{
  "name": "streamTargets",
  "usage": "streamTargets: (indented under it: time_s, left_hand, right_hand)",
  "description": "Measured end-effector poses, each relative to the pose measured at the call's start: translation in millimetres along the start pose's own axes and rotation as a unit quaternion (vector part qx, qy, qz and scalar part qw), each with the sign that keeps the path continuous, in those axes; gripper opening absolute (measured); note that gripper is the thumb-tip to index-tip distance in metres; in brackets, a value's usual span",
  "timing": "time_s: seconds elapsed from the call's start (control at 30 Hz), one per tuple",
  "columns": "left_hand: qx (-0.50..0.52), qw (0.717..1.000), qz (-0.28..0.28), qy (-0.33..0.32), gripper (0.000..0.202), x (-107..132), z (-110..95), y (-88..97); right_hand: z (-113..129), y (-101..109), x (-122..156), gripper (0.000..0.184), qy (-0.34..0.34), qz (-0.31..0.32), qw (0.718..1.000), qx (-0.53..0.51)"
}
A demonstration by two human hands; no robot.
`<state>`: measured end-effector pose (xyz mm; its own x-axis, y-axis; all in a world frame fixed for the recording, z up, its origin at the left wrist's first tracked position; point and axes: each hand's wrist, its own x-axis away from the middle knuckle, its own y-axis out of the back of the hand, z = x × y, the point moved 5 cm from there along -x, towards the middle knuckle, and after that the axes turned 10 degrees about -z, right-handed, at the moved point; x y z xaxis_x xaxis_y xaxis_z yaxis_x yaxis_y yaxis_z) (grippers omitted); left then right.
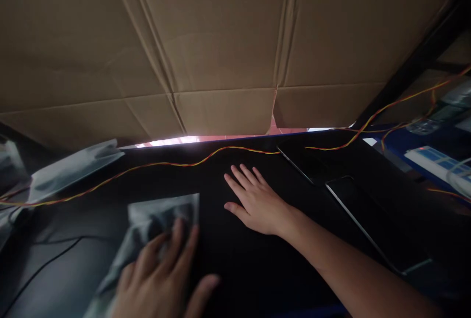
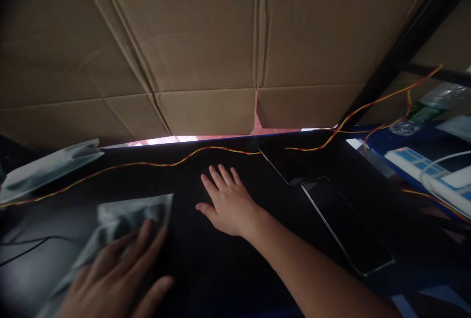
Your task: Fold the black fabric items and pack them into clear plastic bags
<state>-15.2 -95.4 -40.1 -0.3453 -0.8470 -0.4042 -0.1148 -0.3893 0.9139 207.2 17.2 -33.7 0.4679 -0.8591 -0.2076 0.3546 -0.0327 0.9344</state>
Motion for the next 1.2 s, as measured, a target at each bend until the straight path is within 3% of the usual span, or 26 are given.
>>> streamTargets:
  time_s: [0.07, 0.17, 0.33, 0.43, 0.57, 0.63, 0.73, 0.8, 0.9, 0.97, 1.1, 1.2]
  left_hand:
    - [0.058, 0.994, 0.049, -0.075, 0.070, -29, -41, 10.9]
    - [0.099, 0.988, 0.075, -0.093, 0.060, -75, -54, 22.6]
    - [0.258, 0.942, 0.143, -0.163, 0.033, -130, -11, 1.9]
    - [0.316, 0.934, 0.093, -0.140, 0.023, -149, 20, -16.7]
    - [0.338, 0.933, 0.057, -0.110, 0.016, -154, 42, -33.3]
    - [0.355, 0.928, 0.047, -0.104, 0.014, -154, 47, -35.4]
    - [0.390, 0.914, 0.028, -0.112, 0.015, -154, 49, -28.3]
    - [0.418, 0.899, 0.011, -0.132, 0.027, -151, 45, -13.6]
    - [0.479, 0.856, 0.005, -0.194, 0.054, -142, 30, 17.6]
    - [0.492, 0.835, 0.019, -0.247, 0.057, -134, 16, 31.8]
    - [0.365, 0.875, 0.005, -0.318, 0.035, -125, 1, 26.3]
    - [0.319, 0.872, -0.047, -0.367, 0.028, -121, 1, 21.8]
  right_hand:
    - [0, -1, 0, 0.075, -0.001, 0.001, 1.000, 0.004]
    - [-1, -2, -2, 0.070, 0.002, -0.009, 1.000, -0.005]
    - [0, 13, -4, 0.049, -0.016, -0.099, 0.995, -0.026]
    - [16, 28, -1, 0.034, 0.038, -0.139, 0.988, -0.050]
    - [47, 28, 9, 0.018, 0.209, -0.069, 0.971, -0.095]
    - [54, 24, 12, 0.019, 0.246, -0.052, 0.962, -0.108]
    - [60, 22, 15, 0.009, 0.281, -0.081, 0.951, -0.103]
    - [64, 26, 17, 0.011, 0.305, -0.123, 0.938, -0.109]
    - [62, 40, 19, 0.016, 0.273, -0.214, 0.924, -0.163]
    - [56, 47, 20, 0.007, 0.235, -0.258, 0.916, -0.196]
    - [53, 47, 19, 0.006, 0.238, -0.270, 0.905, -0.227]
    - [53, 45, 17, 0.006, 0.221, -0.271, 0.911, -0.218]
